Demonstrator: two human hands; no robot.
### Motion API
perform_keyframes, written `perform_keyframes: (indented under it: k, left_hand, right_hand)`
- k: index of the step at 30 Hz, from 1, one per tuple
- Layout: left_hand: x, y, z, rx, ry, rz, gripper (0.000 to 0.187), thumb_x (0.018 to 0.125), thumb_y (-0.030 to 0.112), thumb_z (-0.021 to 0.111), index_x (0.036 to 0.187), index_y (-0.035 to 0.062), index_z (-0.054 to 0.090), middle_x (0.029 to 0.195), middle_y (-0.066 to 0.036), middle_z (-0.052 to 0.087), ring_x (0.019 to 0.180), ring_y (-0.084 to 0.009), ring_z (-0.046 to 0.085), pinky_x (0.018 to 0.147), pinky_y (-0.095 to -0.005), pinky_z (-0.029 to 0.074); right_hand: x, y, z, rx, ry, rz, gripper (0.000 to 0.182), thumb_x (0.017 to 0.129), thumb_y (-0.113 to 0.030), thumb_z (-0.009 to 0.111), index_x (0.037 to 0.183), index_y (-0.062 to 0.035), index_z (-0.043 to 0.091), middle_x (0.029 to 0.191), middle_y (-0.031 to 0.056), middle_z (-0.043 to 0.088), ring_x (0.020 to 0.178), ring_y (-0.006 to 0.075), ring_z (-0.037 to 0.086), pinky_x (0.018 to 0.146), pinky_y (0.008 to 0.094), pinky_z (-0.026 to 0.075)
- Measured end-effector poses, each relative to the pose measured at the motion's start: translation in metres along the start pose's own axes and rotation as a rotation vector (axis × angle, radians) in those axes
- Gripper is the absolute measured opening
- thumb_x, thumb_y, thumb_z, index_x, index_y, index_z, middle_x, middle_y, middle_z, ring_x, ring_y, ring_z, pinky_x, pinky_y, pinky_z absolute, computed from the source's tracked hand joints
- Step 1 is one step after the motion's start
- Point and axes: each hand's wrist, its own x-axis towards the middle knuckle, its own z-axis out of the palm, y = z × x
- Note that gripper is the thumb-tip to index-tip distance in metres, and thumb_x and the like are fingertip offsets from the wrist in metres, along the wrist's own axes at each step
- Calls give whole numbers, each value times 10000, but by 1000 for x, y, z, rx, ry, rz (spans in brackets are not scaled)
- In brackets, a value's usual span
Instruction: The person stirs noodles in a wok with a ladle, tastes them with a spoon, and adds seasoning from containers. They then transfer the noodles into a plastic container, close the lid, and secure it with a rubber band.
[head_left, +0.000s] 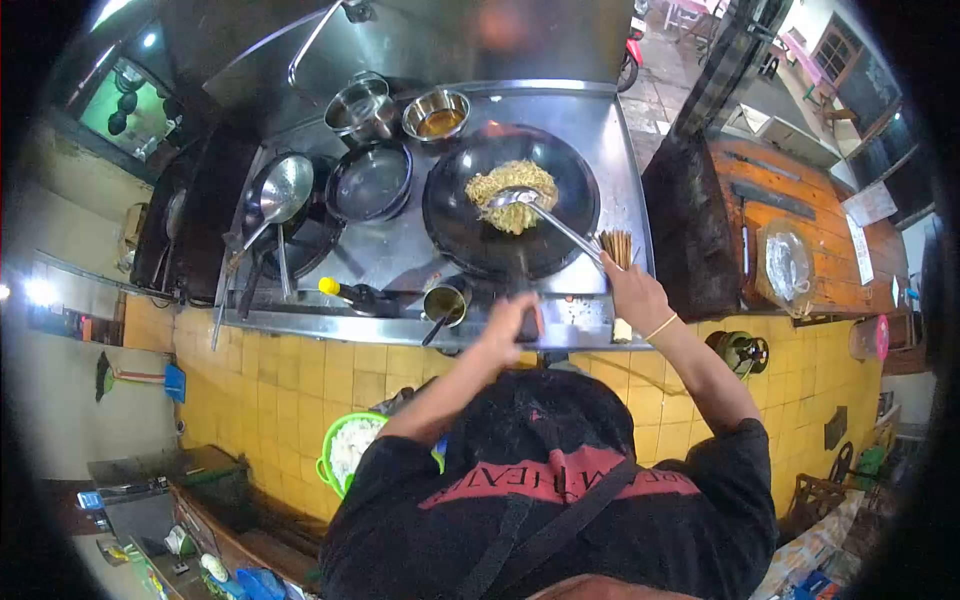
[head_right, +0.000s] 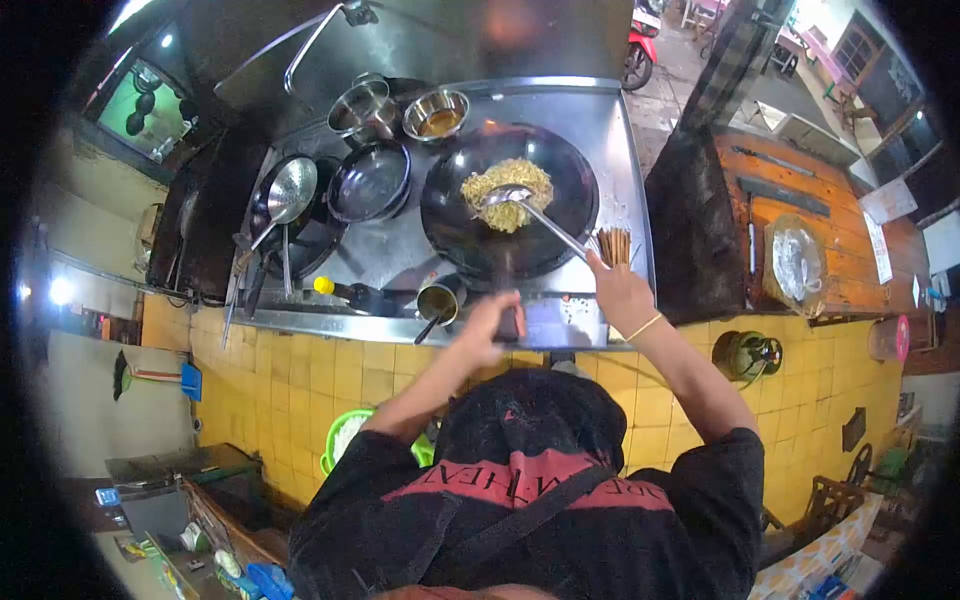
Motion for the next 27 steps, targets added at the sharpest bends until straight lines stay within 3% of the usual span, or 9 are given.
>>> perform_keyframes:
  k: [3, 6, 9, 11, 13, 15, 21, 25, 27]
  left_hand:
    - [-67, 1, 39, -91, -27, -217, 191, 853, 186, 571, 808, 12, 508, 646, -75, 532, 514, -180, 533, 492, -326, 477]
    - [-33, 9, 18, 17, 7, -91, 177, 846, 174, 586, 839, 24, 492, 667, -68, 536, 512, -163, 533, 482, -304, 473]
    - [48, -9, -38, 71, -50, 161, 159, 853, 153, 591, 843, 52, 469, 664, -42, 525, 517, -136, 533, 449, -283, 459]
    - [79, -13, -59, 154, 78, 151, 174, 844, 156, 611, 853, 60, 467, 660, -41, 527, 518, -134, 534, 449, -280, 463]
    - [88, -13, -70, 148, 77, 152, 175, 842, 151, 618, 861, 60, 470, 665, -42, 529, 521, -136, 537, 451, -281, 468]
    - [88, -15, -70, 131, 56, 155, 216, 827, 153, 633, 915, 47, 467, 660, -61, 544, 505, -145, 554, 423, -293, 481]
    - [84, -14, -72, 135, 116, 142, 216, 821, 155, 656, 910, 42, 495, 693, -57, 538, 557, -151, 560, 462, -294, 477]
    - [79, -12, -69, 107, 103, 153, 197, 828, 154, 649, 896, 43, 502, 695, -49, 540, 562, -144, 561, 464, -286, 476]
    - [77, -10, -69, 153, 71, 138, 182, 833, 155, 642, 885, 48, 505, 700, -46, 545, 565, -136, 560, 468, -278, 475]
  right_hand:
    - [7, 19, -16, -3, 55, 66, 458, 859, -123, 441, 1306, -221, 436, 841, 228, 593, 742, 367, 618, 629, 456, 503]
    - [-12, 16, -67, 213, 35, 115, 505, 830, -171, 538, 1316, -251, 427, 861, 175, 604, 800, 377, 603, 707, 472, 479]
    - [0, 8, -24, 211, 163, 101, 501, 857, -197, 500, 1341, -252, 381, 859, 179, 592, 772, 366, 606, 662, 466, 496]
    - [27, -9, 19, 182, 98, 140, 540, 865, -148, 473, 1380, -206, 321, 880, 199, 579, 782, 359, 608, 662, 451, 503]
    - [57, -7, 95, 24, 296, 17, 568, 863, -78, 442, 1400, -153, 274, 891, 217, 568, 798, 356, 614, 658, 437, 510]
    - [75, -9, 102, -25, 96, 110, 576, 847, -28, 427, 1395, -130, 284, 910, 221, 561, 801, 357, 618, 659, 432, 513]
    - [56, -3, 56, 200, 109, 108, 630, 829, -90, 497, 1397, -85, 225, 854, 279, 580, 791, 415, 599, 697, 490, 480]
    - [72, -27, 114, 559, 50, 94, 434, 850, -150, 492, 1228, 8, 350, 737, 285, 586, 713, 444, 591, 673, 501, 461]
    - [84, -20, 72, 1213, -366, 345, 389, 854, -187, 523, 1181, -5, 418, 778, 289, 592, 694, 421, 595, 683, 458, 475]
